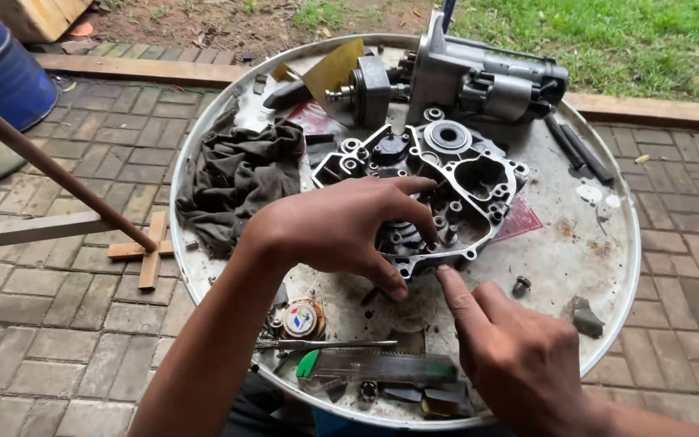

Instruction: Cleaning gasket residue from an engine crankcase using a small scraper blade

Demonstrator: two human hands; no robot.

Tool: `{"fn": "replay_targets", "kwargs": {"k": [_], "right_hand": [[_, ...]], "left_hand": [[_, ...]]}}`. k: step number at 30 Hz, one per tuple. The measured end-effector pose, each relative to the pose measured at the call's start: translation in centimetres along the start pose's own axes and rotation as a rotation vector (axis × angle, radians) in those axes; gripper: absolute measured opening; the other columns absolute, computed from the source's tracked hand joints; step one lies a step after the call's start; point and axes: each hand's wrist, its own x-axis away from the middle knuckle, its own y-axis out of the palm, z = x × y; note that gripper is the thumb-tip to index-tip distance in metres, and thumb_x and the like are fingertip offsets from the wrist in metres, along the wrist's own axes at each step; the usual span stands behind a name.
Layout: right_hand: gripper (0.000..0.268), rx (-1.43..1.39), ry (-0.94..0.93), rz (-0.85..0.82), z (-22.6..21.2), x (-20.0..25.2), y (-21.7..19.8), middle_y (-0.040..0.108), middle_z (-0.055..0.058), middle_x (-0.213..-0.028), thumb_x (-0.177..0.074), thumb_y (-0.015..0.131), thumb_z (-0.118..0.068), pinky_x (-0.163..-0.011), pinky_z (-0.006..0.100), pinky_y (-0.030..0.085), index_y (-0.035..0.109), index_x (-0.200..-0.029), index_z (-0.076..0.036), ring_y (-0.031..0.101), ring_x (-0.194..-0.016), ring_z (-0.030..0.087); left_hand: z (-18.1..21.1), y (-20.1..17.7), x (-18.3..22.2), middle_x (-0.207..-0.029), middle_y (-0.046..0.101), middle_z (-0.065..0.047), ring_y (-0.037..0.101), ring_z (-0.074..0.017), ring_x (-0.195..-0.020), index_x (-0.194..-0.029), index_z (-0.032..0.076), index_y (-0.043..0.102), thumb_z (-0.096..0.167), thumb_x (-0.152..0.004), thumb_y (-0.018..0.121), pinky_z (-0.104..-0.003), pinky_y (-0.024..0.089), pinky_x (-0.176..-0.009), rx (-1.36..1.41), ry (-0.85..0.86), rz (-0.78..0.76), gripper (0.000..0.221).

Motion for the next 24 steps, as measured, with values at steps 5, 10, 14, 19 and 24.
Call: {"fn": "replay_targets", "kwargs": {"k": [5,10,14,19,24], "right_hand": [[0.032,0.115,-0.027,-0.076,-0.4,-0.5,-0.3,0.050,0.001,-0.068,-0.099,0.056,-0.002,-0.034,0.034,0.027,0.068,-0.129,-0.005,0.042,-0.038,0.014],[0.020,-0.947,0.279,-0.379,2.9,-3.3,-1.3,0.076,-0.001,-0.074,-0.094,0.060,-0.011,-0.053,0.029,0.048,0.076,-0.105,-0.007,0.060,-0.056,0.010],[0.030,-1.168,0.631,-0.508,3.7,-1.7,-0.1,0.063,0.000,-0.061,-0.092,0.068,-0.020,-0.044,0.027,0.042,0.085,-0.112,-0.006,0.052,-0.051,0.011],[0.027,-0.745,0.171,-0.097,2.1,-1.1,-0.4,0.078,0.016,-0.107,-0.092,0.063,-0.004,-0.075,0.036,0.061,0.069,-0.117,0.002,0.080,-0.085,0.027],[0.028,-0.387,0.036,-0.063,1.0,-0.6,0.0,0.065,0.009,-0.080,-0.095,0.058,-0.003,-0.046,0.039,0.045,0.066,-0.122,0.002,0.060,-0.056,0.023]], "left_hand": [[0.3,0.0,0.1,-0.167,0.032,-0.016,0.043,-0.0366,-0.144,-0.119,0.024,0.075,0.030,-0.064,0.096,-0.048,0.036,-0.109,0.028,-0.012,-0.009,0.059],[-0.4,0.5,-0.1,-0.165,0.034,-0.020,0.044,-0.0376,-0.143,-0.118,0.024,0.075,0.033,-0.061,0.098,-0.042,0.037,-0.107,0.014,0.017,0.025,0.061],[-0.4,0.7,0.1,-0.165,0.033,-0.020,0.042,-0.0370,-0.144,-0.120,0.023,0.074,0.033,-0.064,0.097,-0.045,0.034,-0.108,-0.004,0.022,0.015,0.062],[-0.3,1.0,0.6,-0.163,0.037,-0.018,0.048,-0.0376,-0.138,-0.125,0.021,0.071,0.029,-0.068,0.095,-0.048,0.038,-0.106,0.000,0.062,0.075,0.062],[1.8,2.8,2.3,-0.150,0.054,-0.016,0.052,-0.0333,-0.134,-0.136,0.012,0.064,0.021,-0.077,0.084,-0.047,0.037,-0.110,-0.105,0.100,0.199,0.062]]}}
